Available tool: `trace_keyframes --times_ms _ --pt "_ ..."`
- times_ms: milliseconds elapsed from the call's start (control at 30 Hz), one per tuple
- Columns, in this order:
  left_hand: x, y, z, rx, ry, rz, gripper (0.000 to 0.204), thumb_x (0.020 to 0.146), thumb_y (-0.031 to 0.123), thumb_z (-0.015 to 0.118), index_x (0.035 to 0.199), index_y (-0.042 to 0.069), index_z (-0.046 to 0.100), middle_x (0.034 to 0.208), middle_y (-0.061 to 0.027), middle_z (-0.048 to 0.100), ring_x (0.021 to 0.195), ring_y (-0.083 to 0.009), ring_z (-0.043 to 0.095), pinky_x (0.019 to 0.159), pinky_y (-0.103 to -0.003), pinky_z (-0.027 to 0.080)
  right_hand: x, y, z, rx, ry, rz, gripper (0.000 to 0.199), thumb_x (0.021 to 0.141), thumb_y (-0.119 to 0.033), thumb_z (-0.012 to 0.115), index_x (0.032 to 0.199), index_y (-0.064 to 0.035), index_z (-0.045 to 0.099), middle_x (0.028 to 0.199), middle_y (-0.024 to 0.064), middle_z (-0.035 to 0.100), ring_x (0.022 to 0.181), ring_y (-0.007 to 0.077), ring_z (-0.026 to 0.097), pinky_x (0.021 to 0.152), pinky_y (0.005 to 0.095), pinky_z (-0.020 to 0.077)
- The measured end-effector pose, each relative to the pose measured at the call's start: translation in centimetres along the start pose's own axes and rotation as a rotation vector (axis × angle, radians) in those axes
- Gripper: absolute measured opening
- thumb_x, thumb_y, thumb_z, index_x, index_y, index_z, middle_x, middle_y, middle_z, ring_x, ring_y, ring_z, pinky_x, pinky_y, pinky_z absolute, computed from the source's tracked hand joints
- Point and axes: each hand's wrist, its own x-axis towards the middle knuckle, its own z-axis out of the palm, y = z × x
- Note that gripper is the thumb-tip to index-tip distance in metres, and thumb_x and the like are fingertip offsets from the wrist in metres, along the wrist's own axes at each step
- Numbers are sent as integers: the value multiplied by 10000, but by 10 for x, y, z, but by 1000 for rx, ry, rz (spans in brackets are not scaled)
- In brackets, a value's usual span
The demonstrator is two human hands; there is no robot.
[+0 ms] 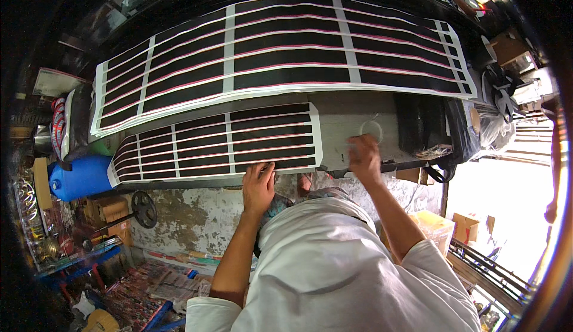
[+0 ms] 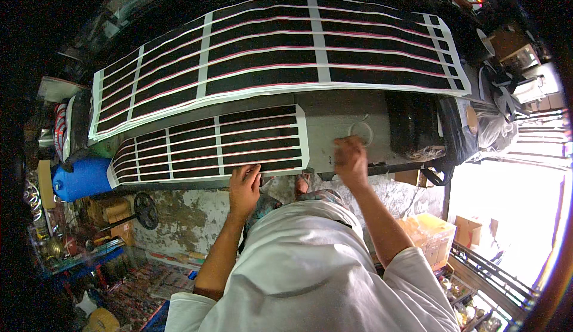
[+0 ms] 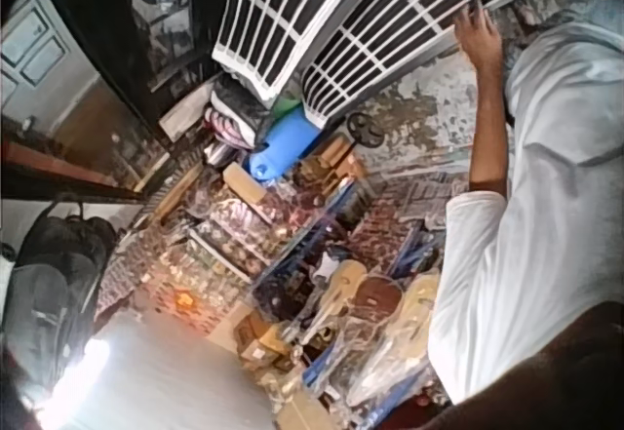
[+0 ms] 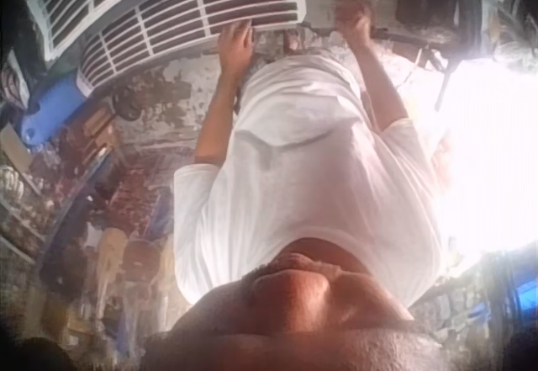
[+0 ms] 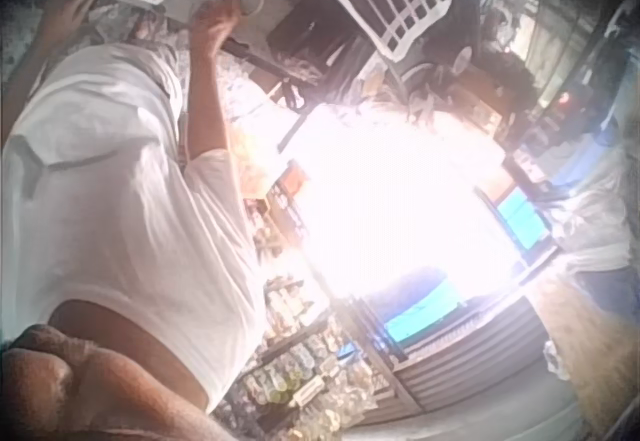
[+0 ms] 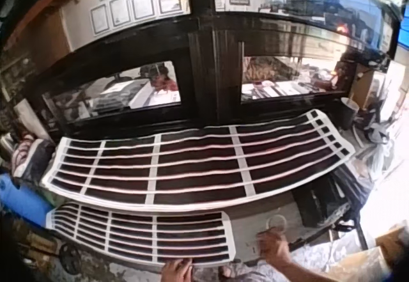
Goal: The person aligns and secures two white plastic grilles with red and white tape on a workbench. They repeatedly adjust the position of the lower grille to fit it against the upper one, then lift and reposition the assembly.
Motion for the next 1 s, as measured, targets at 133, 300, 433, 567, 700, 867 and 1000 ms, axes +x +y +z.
trace_keyframes --times_ms 133,300,433,567,700,867,1000 --pt "23 3 7 -8 -5 50 344 938 104 768 1281 113 757 1144 -92 672 1048 -312 638 923 -487 524 8 -47 28 245 -280 -138 339 828 -7 760 1158 -83 754 1093 148 620 1081 364 638 970 481 524" --pt "26 1 9 -22 -32 85 342 904 99 789 1242 148 792 1140 -83 667 1033 -310 635 856 -470 508 1 -56 56 225 -331 -185 390 800 -26 756 1178 -123 777 1095 107 575 1094 334 607 982 496 514" --pt "25 -4 9 -5 -101 70 318 929 128 787 1245 160 787 1141 -91 627 1052 -317 605 882 -478 490 0 -56 58 194 -332 -185 372 798 -30 747 1155 -129 779 1063 105 562 1070 327 601 975 497 498" --pt "27 -7 10 -35 -107 80 307 928 122 787 1230 176 795 1150 -89 622 1064 -319 603 882 -489 487 0 -53 57 196 -329 -217 348 808 -38 733 1141 -132 776 1058 101 553 1067 325 594 976 492 489" --pt "27 -8 9 1 -114 106 300 922 115 786 1214 182 798 1165 -87 623 1085 -321 609 879 -498 488 -1 -50 58 195 -346 -217 342 818 -45 730 1144 -139 775 1068 97 551 1074 322 592 980 494 483" --pt "26 -9 10 5 -112 93 340 903 90 776 1225 199 801 1192 -77 625 1104 -302 612 867 -494 481 0 -53 56 210 -357 -196 355 814 -16 768 1146 -138 790 1058 89 573 1089 321 598 997 483 481" --pt "27 -6 10 14 -110 91 369 893 74 773 1235 209 802 1196 -73 627 1093 -293 616 864 -486 479 0 -53 54 209 -360 -188 363 815 -9 767 1155 -133 784 1063 96 584 1091 329 601 998 484 484"
